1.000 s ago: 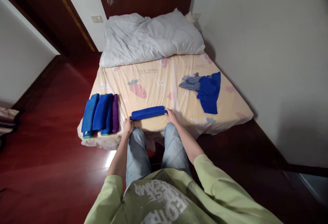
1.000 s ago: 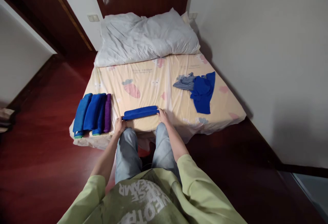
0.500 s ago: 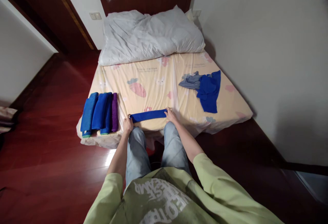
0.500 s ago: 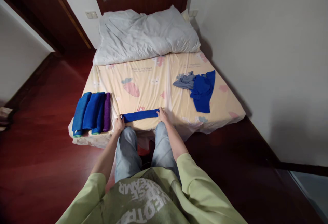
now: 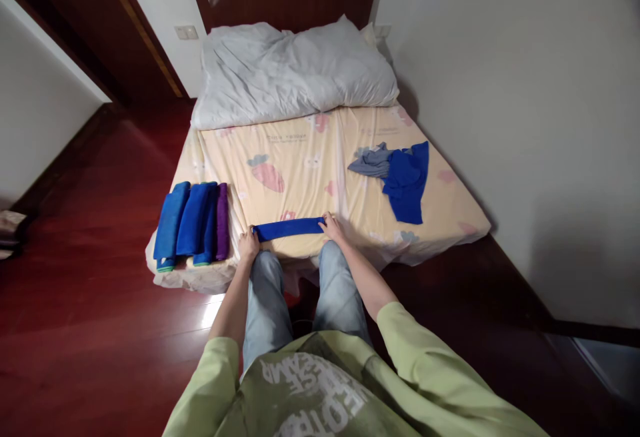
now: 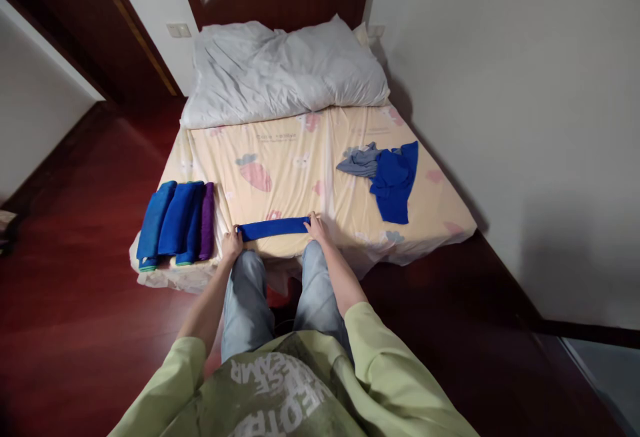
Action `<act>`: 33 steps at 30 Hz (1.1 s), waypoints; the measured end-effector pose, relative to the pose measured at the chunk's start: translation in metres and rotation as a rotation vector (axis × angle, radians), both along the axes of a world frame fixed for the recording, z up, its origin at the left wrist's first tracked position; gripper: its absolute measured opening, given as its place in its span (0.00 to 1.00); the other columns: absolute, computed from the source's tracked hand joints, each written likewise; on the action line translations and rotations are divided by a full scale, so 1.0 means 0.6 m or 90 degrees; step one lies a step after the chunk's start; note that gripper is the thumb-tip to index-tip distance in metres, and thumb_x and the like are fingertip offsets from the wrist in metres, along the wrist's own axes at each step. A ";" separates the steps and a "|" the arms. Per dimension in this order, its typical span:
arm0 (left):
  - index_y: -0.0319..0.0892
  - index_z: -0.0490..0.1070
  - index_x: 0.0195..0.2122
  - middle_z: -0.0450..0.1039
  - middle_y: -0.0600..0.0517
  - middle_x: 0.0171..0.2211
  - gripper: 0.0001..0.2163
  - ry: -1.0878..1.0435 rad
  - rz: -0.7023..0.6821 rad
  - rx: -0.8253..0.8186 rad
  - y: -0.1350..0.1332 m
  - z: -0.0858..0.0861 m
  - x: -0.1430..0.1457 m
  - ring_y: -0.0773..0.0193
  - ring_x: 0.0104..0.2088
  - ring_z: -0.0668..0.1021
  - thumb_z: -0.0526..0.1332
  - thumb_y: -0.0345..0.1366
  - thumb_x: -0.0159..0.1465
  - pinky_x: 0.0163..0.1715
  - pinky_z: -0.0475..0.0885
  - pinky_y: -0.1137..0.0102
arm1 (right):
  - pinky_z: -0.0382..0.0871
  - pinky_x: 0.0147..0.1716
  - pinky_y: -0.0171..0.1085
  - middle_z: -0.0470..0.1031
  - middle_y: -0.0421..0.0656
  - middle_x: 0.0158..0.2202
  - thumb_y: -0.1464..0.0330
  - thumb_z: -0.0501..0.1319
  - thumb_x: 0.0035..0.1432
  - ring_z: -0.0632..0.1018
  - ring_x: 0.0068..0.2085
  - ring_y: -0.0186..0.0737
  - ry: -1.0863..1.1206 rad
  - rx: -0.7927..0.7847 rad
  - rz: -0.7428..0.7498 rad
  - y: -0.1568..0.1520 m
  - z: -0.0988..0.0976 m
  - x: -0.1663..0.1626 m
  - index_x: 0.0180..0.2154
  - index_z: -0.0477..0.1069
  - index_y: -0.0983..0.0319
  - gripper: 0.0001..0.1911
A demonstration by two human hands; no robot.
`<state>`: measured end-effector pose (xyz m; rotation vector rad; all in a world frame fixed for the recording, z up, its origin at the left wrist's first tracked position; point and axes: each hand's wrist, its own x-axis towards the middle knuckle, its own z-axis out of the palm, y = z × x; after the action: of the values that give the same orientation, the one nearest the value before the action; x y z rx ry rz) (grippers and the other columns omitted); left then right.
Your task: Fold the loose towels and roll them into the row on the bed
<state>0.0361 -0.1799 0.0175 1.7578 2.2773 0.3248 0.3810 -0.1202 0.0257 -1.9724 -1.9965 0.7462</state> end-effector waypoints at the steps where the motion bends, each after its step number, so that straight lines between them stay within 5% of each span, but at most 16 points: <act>1: 0.38 0.65 0.61 0.77 0.38 0.44 0.19 -0.005 0.005 -0.003 0.000 0.000 0.000 0.49 0.51 0.77 0.48 0.37 0.73 0.48 0.70 0.60 | 0.71 0.41 0.36 0.79 0.43 0.41 0.64 0.60 0.66 0.79 0.41 0.42 -0.005 0.011 0.004 -0.002 0.004 -0.001 0.53 0.67 0.56 0.15; 7: 0.40 0.69 0.57 0.72 0.37 0.52 0.16 -0.008 0.003 0.059 -0.007 0.008 -0.003 0.46 0.55 0.73 0.52 0.36 0.70 0.53 0.69 0.55 | 0.69 0.47 0.38 0.75 0.47 0.48 0.73 0.59 0.62 0.75 0.48 0.44 -0.044 0.156 0.105 -0.010 0.015 -0.007 0.43 0.72 0.58 0.09; 11: 0.42 0.73 0.52 0.72 0.41 0.51 0.16 -0.031 -0.182 0.098 -0.006 0.014 -0.009 0.51 0.55 0.72 0.52 0.27 0.66 0.57 0.68 0.58 | 0.69 0.46 0.37 0.76 0.44 0.42 0.78 0.54 0.58 0.75 0.43 0.41 -0.021 0.135 0.198 -0.004 0.001 -0.013 0.36 0.73 0.58 0.13; 13: 0.41 0.73 0.51 0.73 0.43 0.50 0.18 -0.060 -0.258 0.104 -0.004 0.012 -0.012 0.54 0.54 0.72 0.50 0.24 0.65 0.58 0.68 0.60 | 0.69 0.47 0.37 0.76 0.43 0.41 0.77 0.55 0.56 0.75 0.44 0.41 -0.021 0.129 0.203 -0.002 -0.005 -0.016 0.37 0.73 0.59 0.11; 20: 0.39 0.72 0.55 0.72 0.41 0.53 0.19 -0.106 -0.309 0.130 -0.005 0.002 -0.020 0.52 0.56 0.72 0.60 0.34 0.63 0.60 0.67 0.59 | 0.66 0.55 0.43 0.74 0.47 0.46 0.71 0.65 0.50 0.73 0.50 0.47 -0.122 0.107 0.239 -0.009 0.008 -0.022 0.43 0.70 0.59 0.17; 26: 0.41 0.71 0.56 0.71 0.39 0.54 0.21 -0.033 -0.326 0.058 0.007 0.009 -0.022 0.51 0.55 0.73 0.54 0.25 0.62 0.55 0.69 0.59 | 0.64 0.57 0.49 0.75 0.55 0.50 0.73 0.65 0.53 0.73 0.55 0.55 -0.220 0.106 0.274 -0.015 0.029 -0.041 0.48 0.71 0.61 0.18; 33: 0.43 0.73 0.49 0.73 0.41 0.47 0.14 -0.014 -0.406 0.130 0.014 0.006 -0.041 0.53 0.48 0.75 0.56 0.25 0.65 0.49 0.70 0.62 | 0.68 0.54 0.50 0.76 0.56 0.51 0.79 0.61 0.52 0.75 0.55 0.57 -0.305 0.126 0.299 -0.011 0.029 -0.050 0.50 0.72 0.58 0.23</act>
<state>0.0113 -0.1718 0.0210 2.4391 1.5859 0.4487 0.3507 -0.1267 0.0430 -1.6945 -2.7410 0.1371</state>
